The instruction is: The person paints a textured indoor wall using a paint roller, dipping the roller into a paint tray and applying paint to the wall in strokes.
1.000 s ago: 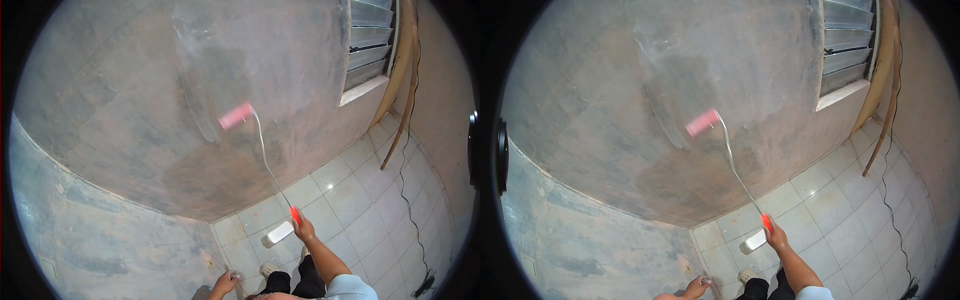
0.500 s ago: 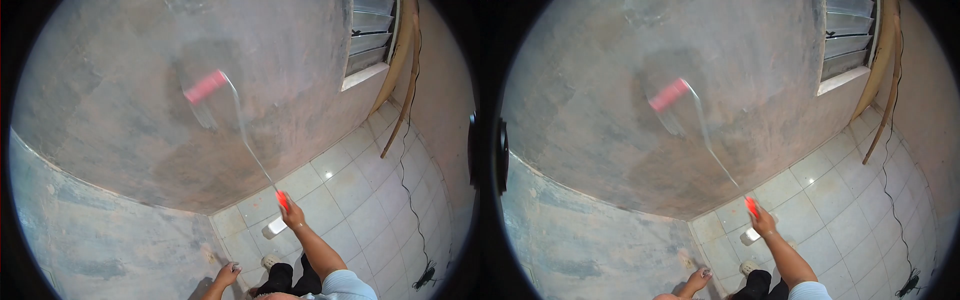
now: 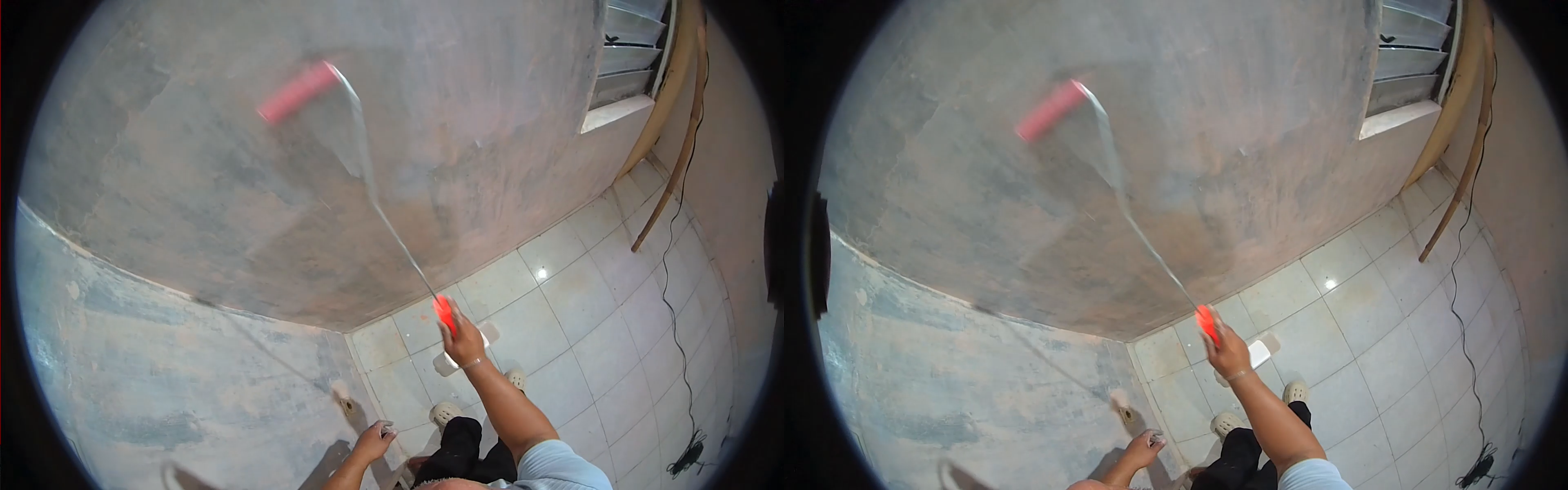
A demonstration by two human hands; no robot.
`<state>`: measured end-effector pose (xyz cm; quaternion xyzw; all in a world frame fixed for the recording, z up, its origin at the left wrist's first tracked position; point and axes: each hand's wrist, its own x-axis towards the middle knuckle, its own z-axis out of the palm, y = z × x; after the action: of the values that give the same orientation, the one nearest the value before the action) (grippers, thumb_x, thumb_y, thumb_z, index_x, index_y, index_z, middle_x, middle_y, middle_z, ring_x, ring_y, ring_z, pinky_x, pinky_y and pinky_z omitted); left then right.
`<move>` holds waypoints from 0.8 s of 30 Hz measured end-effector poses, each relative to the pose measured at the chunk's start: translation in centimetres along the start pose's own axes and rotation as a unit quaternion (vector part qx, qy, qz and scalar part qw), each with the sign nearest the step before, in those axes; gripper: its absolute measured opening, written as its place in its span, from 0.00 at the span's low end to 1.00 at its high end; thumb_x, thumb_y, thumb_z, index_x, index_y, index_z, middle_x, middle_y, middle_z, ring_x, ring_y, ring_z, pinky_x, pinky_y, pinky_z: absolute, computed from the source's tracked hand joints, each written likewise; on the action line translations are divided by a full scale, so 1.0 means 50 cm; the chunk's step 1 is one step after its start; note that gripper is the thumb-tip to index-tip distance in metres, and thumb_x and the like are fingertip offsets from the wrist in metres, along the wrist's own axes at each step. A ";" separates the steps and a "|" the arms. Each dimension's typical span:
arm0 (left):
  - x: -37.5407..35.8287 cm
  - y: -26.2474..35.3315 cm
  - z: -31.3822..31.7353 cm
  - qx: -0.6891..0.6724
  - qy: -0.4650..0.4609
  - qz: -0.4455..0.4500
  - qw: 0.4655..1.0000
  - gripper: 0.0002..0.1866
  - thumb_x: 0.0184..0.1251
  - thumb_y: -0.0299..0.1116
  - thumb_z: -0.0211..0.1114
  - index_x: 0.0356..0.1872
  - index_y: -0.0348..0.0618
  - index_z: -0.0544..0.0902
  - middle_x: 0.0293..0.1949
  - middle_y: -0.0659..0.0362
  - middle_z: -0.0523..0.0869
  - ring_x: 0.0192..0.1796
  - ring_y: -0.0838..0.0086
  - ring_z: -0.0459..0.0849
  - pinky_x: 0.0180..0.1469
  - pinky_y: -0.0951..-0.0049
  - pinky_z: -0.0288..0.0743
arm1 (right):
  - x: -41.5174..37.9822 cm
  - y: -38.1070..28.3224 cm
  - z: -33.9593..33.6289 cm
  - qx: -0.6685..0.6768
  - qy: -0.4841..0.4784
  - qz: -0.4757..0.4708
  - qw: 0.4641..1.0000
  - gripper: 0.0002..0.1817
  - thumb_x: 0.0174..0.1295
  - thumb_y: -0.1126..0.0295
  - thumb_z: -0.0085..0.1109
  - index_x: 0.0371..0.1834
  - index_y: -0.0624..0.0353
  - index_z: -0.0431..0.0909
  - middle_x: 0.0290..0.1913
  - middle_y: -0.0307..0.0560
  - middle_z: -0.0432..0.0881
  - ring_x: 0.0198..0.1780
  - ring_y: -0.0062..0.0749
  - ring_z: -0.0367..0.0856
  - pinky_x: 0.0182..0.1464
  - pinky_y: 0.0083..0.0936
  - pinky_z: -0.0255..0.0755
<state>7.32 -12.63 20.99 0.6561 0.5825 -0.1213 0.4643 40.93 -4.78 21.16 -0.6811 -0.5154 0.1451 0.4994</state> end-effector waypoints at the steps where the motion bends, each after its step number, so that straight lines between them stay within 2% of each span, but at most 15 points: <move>1: -0.013 0.006 -0.002 -0.012 0.003 -0.015 1.000 0.23 0.64 0.46 0.63 0.53 0.41 0.76 0.44 0.47 0.85 0.47 0.58 0.84 0.50 0.64 0.76 | -0.062 0.055 0.009 -0.004 -0.016 0.016 1.000 0.30 0.63 0.68 0.57 0.69 0.58 0.61 0.62 0.55 0.74 0.53 0.50 0.79 0.52 0.34 0.75; 2: -0.022 0.002 -0.004 -0.015 0.002 -0.016 1.000 0.23 0.64 0.46 0.63 0.53 0.41 0.76 0.44 0.47 0.85 0.47 0.58 0.84 0.50 0.64 0.76 | -0.135 0.115 0.020 -0.030 -0.045 0.075 0.996 0.30 0.64 0.67 0.54 0.70 0.57 0.60 0.61 0.57 0.74 0.56 0.50 0.78 0.55 0.35 0.74; 3: -0.025 -0.004 -0.008 -0.006 0.007 -0.009 1.000 0.23 0.64 0.46 0.63 0.53 0.41 0.76 0.43 0.47 0.85 0.47 0.57 0.84 0.50 0.64 0.76 | -0.204 0.172 0.027 -0.018 -0.054 0.080 0.995 0.30 0.65 0.65 0.53 0.70 0.56 0.60 0.62 0.58 0.73 0.56 0.51 0.77 0.55 0.35 0.73; 4: -0.025 -0.011 -0.012 0.004 0.011 -0.002 1.000 0.23 0.64 0.46 0.63 0.54 0.41 0.76 0.43 0.47 0.85 0.47 0.57 0.84 0.50 0.64 0.76 | -0.236 0.179 0.022 -0.019 -0.055 0.078 0.995 0.30 0.65 0.65 0.53 0.70 0.56 0.60 0.62 0.58 0.73 0.56 0.51 0.77 0.55 0.35 0.73; 6: -0.008 -0.112 0.018 0.004 0.016 -0.004 1.000 0.23 0.64 0.46 0.63 0.54 0.41 0.76 0.43 0.47 0.85 0.47 0.57 0.84 0.50 0.64 0.76 | -0.270 0.179 0.019 0.011 -0.116 0.182 0.976 0.29 0.66 0.67 0.53 0.70 0.58 0.59 0.62 0.60 0.73 0.58 0.55 0.75 0.55 0.39 0.73; 7: 0.001 -0.146 0.034 0.004 0.020 -0.005 1.000 0.23 0.64 0.46 0.63 0.54 0.41 0.76 0.43 0.47 0.85 0.47 0.56 0.84 0.50 0.63 0.76 | -0.253 0.168 0.040 -0.018 -0.088 0.113 0.990 0.30 0.65 0.67 0.52 0.71 0.58 0.59 0.61 0.61 0.74 0.57 0.56 0.76 0.54 0.38 0.74; 9: -0.035 -0.098 0.015 -0.006 -0.008 -0.037 0.999 0.24 0.64 0.47 0.62 0.54 0.41 0.76 0.44 0.46 0.85 0.47 0.56 0.84 0.50 0.63 0.75 | -0.154 0.074 0.055 0.003 -0.056 0.072 0.996 0.30 0.65 0.67 0.53 0.71 0.57 0.59 0.60 0.61 0.75 0.54 0.56 0.78 0.51 0.37 0.75; 10: -0.038 -0.075 0.006 -0.017 -0.024 -0.059 0.998 0.24 0.64 0.48 0.62 0.54 0.41 0.76 0.44 0.46 0.84 0.48 0.55 0.83 0.51 0.63 0.75 | -0.086 0.015 0.051 0.005 -0.056 0.062 0.996 0.31 0.64 0.67 0.55 0.71 0.56 0.59 0.59 0.61 0.75 0.52 0.56 0.79 0.50 0.37 0.75; 12: -0.016 -0.116 0.035 -0.014 -0.020 -0.038 0.999 0.24 0.64 0.48 0.61 0.54 0.40 0.76 0.45 0.45 0.84 0.48 0.55 0.83 0.51 0.63 0.75 | 0.018 -0.077 0.035 0.010 -0.055 0.051 0.997 0.31 0.64 0.67 0.56 0.71 0.56 0.59 0.58 0.61 0.76 0.51 0.56 0.79 0.49 0.37 0.75; 14: -0.025 -0.107 0.038 -0.013 -0.017 -0.023 1.000 0.25 0.65 0.49 0.61 0.54 0.40 0.76 0.45 0.45 0.84 0.48 0.54 0.83 0.51 0.62 0.75 | 0.064 -0.129 0.027 0.040 -0.015 0.025 0.999 0.31 0.63 0.65 0.59 0.69 0.52 0.62 0.50 0.61 0.79 0.45 0.53 0.80 0.47 0.38 0.76; 16: -0.022 -0.079 0.026 -0.020 -0.010 -0.023 0.999 0.25 0.64 0.49 0.61 0.54 0.40 0.75 0.45 0.45 0.84 0.48 0.54 0.83 0.51 0.63 0.75 | -0.005 -0.065 0.059 0.018 -0.029 0.038 0.999 0.30 0.64 0.66 0.56 0.70 0.55 0.61 0.55 0.60 0.77 0.48 0.55 0.80 0.48 0.38 0.76; 19: -0.033 -0.059 0.006 -0.044 -0.016 -0.024 0.999 0.25 0.64 0.49 0.61 0.54 0.39 0.75 0.45 0.45 0.84 0.49 0.55 0.83 0.51 0.63 0.75 | -0.227 0.150 0.106 -0.060 -0.051 0.015 0.997 0.30 0.66 0.66 0.53 0.71 0.58 0.58 0.60 0.60 0.74 0.54 0.56 0.78 0.52 0.37 0.75; 21: -0.051 -0.087 0.007 -0.010 0.010 -0.011 1.000 0.25 0.64 0.49 0.61 0.54 0.39 0.75 0.45 0.45 0.84 0.48 0.55 0.83 0.51 0.63 0.75 | -0.302 0.132 0.081 -0.002 -0.109 0.153 0.982 0.31 0.67 0.65 0.52 0.72 0.58 0.57 0.61 0.60 0.74 0.56 0.56 0.77 0.54 0.36 0.75; 22: -0.045 -0.093 0.002 0.027 0.033 0.005 0.999 0.26 0.64 0.50 0.61 0.54 0.39 0.75 0.45 0.46 0.84 0.48 0.56 0.83 0.51 0.64 0.75 | -0.269 0.117 0.088 -0.003 -0.107 0.142 0.984 0.31 0.67 0.65 0.52 0.72 0.58 0.57 0.61 0.60 0.74 0.56 0.56 0.77 0.54 0.36 0.75; 24: -0.071 -0.086 -0.008 -0.012 0.024 -0.016 1.000 0.26 0.64 0.50 0.62 0.54 0.39 0.76 0.44 0.46 0.85 0.48 0.56 0.84 0.51 0.64 0.75 | -0.195 0.032 0.102 -0.010 -0.041 0.033 0.999 0.30 0.66 0.64 0.53 0.70 0.59 0.59 0.59 0.59 0.76 0.55 0.53 0.78 0.52 0.37 0.75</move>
<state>2.33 -15.15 21.68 0.6434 0.6055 -0.1060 0.4563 34.05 -10.29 14.39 -0.6963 -0.5141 0.1843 0.4657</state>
